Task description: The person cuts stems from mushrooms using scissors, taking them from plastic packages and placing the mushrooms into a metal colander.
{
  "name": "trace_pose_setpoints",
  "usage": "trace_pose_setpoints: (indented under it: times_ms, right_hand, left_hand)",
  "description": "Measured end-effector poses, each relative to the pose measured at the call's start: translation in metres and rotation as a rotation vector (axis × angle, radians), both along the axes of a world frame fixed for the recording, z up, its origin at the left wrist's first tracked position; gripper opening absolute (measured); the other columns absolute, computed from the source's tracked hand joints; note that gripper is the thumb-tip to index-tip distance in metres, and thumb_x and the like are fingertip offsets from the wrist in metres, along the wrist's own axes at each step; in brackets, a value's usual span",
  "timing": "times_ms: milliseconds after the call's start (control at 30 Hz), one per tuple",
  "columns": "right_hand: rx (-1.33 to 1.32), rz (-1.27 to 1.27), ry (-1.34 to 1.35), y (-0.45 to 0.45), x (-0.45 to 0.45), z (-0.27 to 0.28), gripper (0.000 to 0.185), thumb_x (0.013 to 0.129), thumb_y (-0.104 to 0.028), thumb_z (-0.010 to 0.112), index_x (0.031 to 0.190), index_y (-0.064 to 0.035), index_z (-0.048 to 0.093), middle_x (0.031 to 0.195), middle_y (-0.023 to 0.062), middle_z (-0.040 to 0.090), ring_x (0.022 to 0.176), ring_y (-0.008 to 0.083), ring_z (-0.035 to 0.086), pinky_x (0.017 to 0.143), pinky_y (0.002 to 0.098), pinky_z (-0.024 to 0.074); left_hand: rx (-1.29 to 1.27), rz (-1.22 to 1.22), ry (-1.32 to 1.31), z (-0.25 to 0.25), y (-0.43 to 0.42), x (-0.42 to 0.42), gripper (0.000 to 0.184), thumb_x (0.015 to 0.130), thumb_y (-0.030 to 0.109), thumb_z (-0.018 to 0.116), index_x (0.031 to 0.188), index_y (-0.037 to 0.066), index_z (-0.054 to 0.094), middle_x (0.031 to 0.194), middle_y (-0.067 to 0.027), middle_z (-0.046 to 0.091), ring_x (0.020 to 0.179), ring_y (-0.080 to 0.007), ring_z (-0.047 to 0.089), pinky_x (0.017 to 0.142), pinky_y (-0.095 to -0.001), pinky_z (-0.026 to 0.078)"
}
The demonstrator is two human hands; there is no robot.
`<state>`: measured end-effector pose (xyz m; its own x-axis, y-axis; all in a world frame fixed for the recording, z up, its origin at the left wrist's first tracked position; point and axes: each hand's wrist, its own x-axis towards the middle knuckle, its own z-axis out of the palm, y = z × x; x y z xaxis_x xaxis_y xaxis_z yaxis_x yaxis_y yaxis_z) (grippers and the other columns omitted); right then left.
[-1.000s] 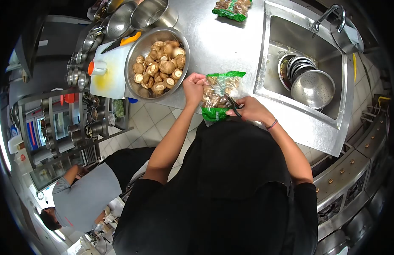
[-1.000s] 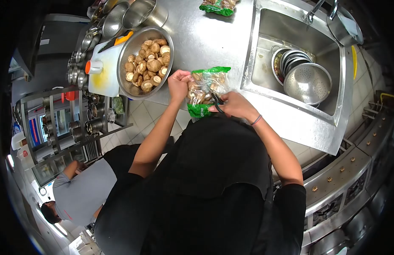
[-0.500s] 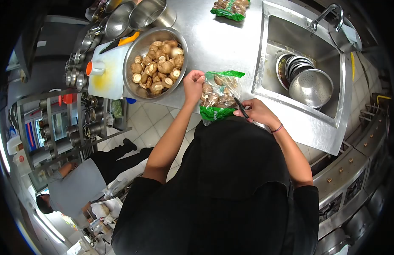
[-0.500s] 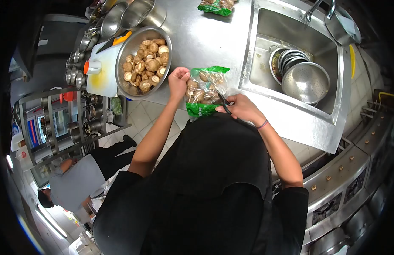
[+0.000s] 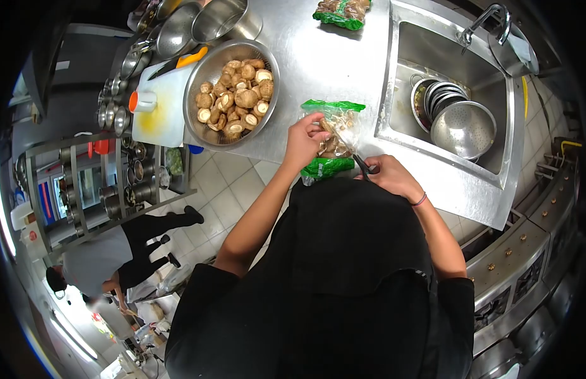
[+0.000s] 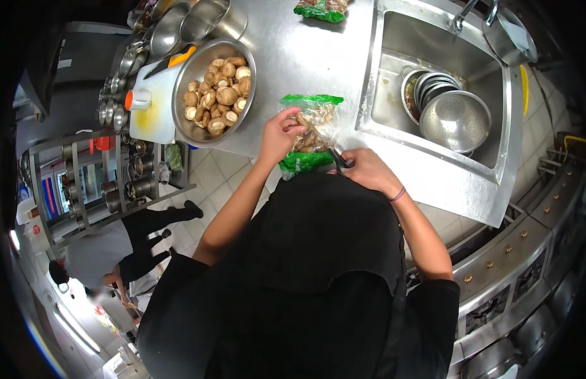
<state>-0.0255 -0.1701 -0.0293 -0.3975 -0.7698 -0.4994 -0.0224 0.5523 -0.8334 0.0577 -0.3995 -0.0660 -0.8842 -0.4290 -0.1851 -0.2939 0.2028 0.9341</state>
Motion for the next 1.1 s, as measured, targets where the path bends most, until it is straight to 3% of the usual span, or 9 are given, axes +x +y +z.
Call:
trace_pose_setpoints:
  times_ms: [133,367,633,700,767,933,1000,1033,1100]
  right_hand:
    - [0.062,0.034,0.106,-0.002,0.002,0.002,0.027,0.08,-0.026,0.076,0.081,-0.0003,0.067,0.056,0.0072,0.058,0.052,0.011,0.048,0.052,0.03,0.039]
    - [-0.003,0.033,0.144,-0.004,0.004,-0.012,0.027,0.079,-0.025,0.076,0.082,0.0009,0.068,0.057,0.0073,0.059,0.052,0.0123,0.049,0.052,0.0318,0.0406]
    - [-0.048,-0.137,-0.381,0.014,-0.004,-0.011,0.034,0.083,-0.035,0.076,0.084,-0.0019,0.068,0.056,-0.0011,0.056,0.051,0.0045,0.046,0.047,0.0236,0.033]
    - [-0.075,-0.166,-0.407,0.017,-0.004,-0.016,0.035,0.083,-0.036,0.076,0.085,-0.0018,0.068,0.055,-0.0017,0.055,0.051,0.004,0.047,0.047,0.022,0.0317]
    - [-0.111,-0.168,-0.407,0.017,-0.004,-0.024,0.037,0.083,-0.038,0.075,0.085,-0.0027,0.066,0.054,-0.0014,0.054,0.049,0.0049,0.049,0.046,0.0213,0.0323]
    - [-0.026,-0.084,-0.355,-0.006,-0.009,-0.021,0.04,0.083,-0.042,0.075,0.084,-0.0032,0.066,0.052,-0.0005,0.055,0.047,0.0054,0.048,0.045,0.022,0.0325]
    - [0.02,-0.104,-0.337,-0.01,-0.012,-0.017,0.041,0.082,-0.043,0.074,0.083,-0.0037,0.067,0.052,-0.0004,0.055,0.046,0.0055,0.048,0.044,0.0221,0.0325]
    - [0.004,-0.128,-0.331,-0.011,-0.013,-0.015,0.04,0.082,-0.043,0.075,0.083,-0.0041,0.067,0.051,-0.0005,0.055,0.045,0.0056,0.048,0.044,0.0223,0.0327]
    - [-0.03,-0.162,-0.332,-0.012,-0.014,-0.015,0.04,0.082,-0.044,0.075,0.082,-0.0046,0.066,0.05,-0.0008,0.054,0.044,0.0054,0.048,0.043,0.0223,0.033]
  left_hand:
    - [0.184,0.091,0.096,-0.01,0.002,-0.001,0.037,0.077,-0.014,0.068,0.111,-0.005,0.057,0.103,-0.0129,0.066,0.086,-0.0135,0.067,0.075,-0.0253,0.055]
    - [0.14,0.083,-0.008,-0.014,0.0,0.001,0.038,0.074,-0.017,0.067,0.109,-0.007,0.055,0.102,-0.0138,0.065,0.09,-0.0165,0.066,0.075,-0.0252,0.056]
    - [0.263,0.089,0.07,0.014,-0.007,0.013,0.045,0.077,-0.018,0.063,0.117,-0.001,0.056,0.109,-0.0108,0.066,0.097,-0.0153,0.066,0.08,-0.0242,0.054]
    - [0.156,0.028,0.142,0.036,-0.021,0.031,0.045,0.077,-0.015,0.065,0.118,0.001,0.056,0.111,-0.0104,0.063,0.098,-0.0157,0.064,0.079,-0.0251,0.053]
    - [-0.326,0.099,0.288,0.06,-0.053,0.041,0.046,0.074,-0.011,0.07,0.117,0.002,0.056,0.11,-0.0102,0.063,0.096,-0.0162,0.064,0.079,-0.0279,0.053]
    - [-0.466,0.432,0.18,0.079,-0.143,0.053,0.04,0.077,-0.007,0.07,0.114,0.002,0.056,0.113,-0.0106,0.061,0.101,-0.0204,0.062,0.089,-0.0308,0.049]
    - [-0.94,0.25,0.227,0.111,-0.117,0.036,0.037,0.079,-0.007,0.067,0.114,0.001,0.056,0.117,-0.0119,0.059,0.108,-0.026,0.058,0.095,-0.0344,0.045]
    - [-0.742,0.116,0.308,0.119,-0.094,0.027,0.034,0.081,-0.006,0.062,0.114,0.001,0.058,0.117,-0.0121,0.061,0.113,-0.0281,0.057,0.098,-0.0375,0.043]
    - [-0.67,-0.286,0.15,0.103,-0.053,0.019,0.033,0.079,-0.005,0.058,0.112,0.0,0.061,0.116,-0.0122,0.063,0.115,-0.029,0.057,0.099,-0.0382,0.043]
